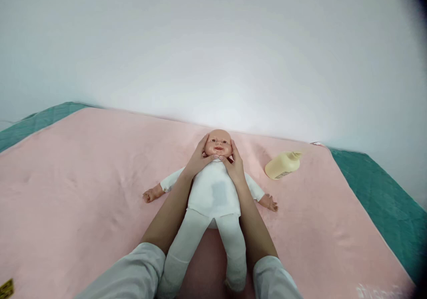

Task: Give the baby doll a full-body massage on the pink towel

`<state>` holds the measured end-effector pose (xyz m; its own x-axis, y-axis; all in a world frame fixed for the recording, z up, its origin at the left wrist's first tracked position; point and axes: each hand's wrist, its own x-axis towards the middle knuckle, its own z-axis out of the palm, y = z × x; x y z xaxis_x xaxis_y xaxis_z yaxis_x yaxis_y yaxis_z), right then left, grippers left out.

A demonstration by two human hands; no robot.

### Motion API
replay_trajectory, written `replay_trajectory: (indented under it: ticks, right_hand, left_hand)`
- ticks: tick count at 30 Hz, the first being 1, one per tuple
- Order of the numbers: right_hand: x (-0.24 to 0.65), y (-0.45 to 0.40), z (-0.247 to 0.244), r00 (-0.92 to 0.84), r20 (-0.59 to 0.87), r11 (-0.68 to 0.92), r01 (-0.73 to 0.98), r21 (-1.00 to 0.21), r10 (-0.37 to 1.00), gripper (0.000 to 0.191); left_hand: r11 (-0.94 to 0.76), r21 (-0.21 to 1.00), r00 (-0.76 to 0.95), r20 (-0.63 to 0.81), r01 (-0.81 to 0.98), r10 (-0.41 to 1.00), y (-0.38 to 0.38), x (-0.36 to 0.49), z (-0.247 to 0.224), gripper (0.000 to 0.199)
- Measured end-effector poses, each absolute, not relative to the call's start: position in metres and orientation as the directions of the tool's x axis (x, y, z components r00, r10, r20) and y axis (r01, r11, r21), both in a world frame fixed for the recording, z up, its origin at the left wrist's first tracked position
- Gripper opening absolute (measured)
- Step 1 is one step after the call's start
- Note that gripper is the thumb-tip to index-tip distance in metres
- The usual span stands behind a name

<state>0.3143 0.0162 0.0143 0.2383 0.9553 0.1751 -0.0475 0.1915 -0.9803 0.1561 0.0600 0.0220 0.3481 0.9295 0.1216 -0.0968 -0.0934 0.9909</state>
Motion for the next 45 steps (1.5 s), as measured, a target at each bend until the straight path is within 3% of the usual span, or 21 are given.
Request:
replay_trajectory:
  ticks: [6,17,23,28,32,39,45]
  right_hand:
    - [0.317,0.016,0.014,0.224,0.181,0.174,0.048,-0.983,0.958,0.093]
    - [0.319,0.015,0.015,0.242,0.174,0.166,0.054,-0.985,0.955,0.092]
    - [0.326,0.016,0.017,0.224,0.143,0.156,-0.043,-0.987,0.964,0.09]
    - [0.331,0.016,0.014,0.212,0.117,0.154,-0.167,-0.974,0.97,0.075]
    - [0.332,0.019,0.005,0.218,0.068,0.134,-0.304,-0.943,0.974,0.068]
    - [0.333,0.022,0.001,0.236,0.062,0.131,-0.289,-0.948,0.97,0.074]
    - [0.329,0.018,0.013,0.244,0.091,0.13,-0.152,-0.98,0.965,0.097]
  left_hand:
    - [-0.116,0.992,0.35,0.126,-0.05,0.928,0.062,0.157,0.019,0.1]
    - [-0.105,0.994,0.347,0.108,-0.026,0.932,0.063,0.159,0.02,0.101]
    - [-0.059,0.997,0.377,0.077,-0.058,0.923,0.061,0.153,0.025,0.094]
    - [-0.027,0.998,0.405,0.049,-0.059,0.913,0.061,0.149,0.025,0.092]
    - [0.064,0.983,0.405,0.012,-0.172,0.914,0.062,0.149,0.022,0.081]
    - [0.092,0.978,0.397,-0.01,-0.189,0.918,0.062,0.149,0.024,0.079]
    - [-0.012,0.998,0.418,0.036,-0.06,0.908,0.059,0.154,0.026,0.104]
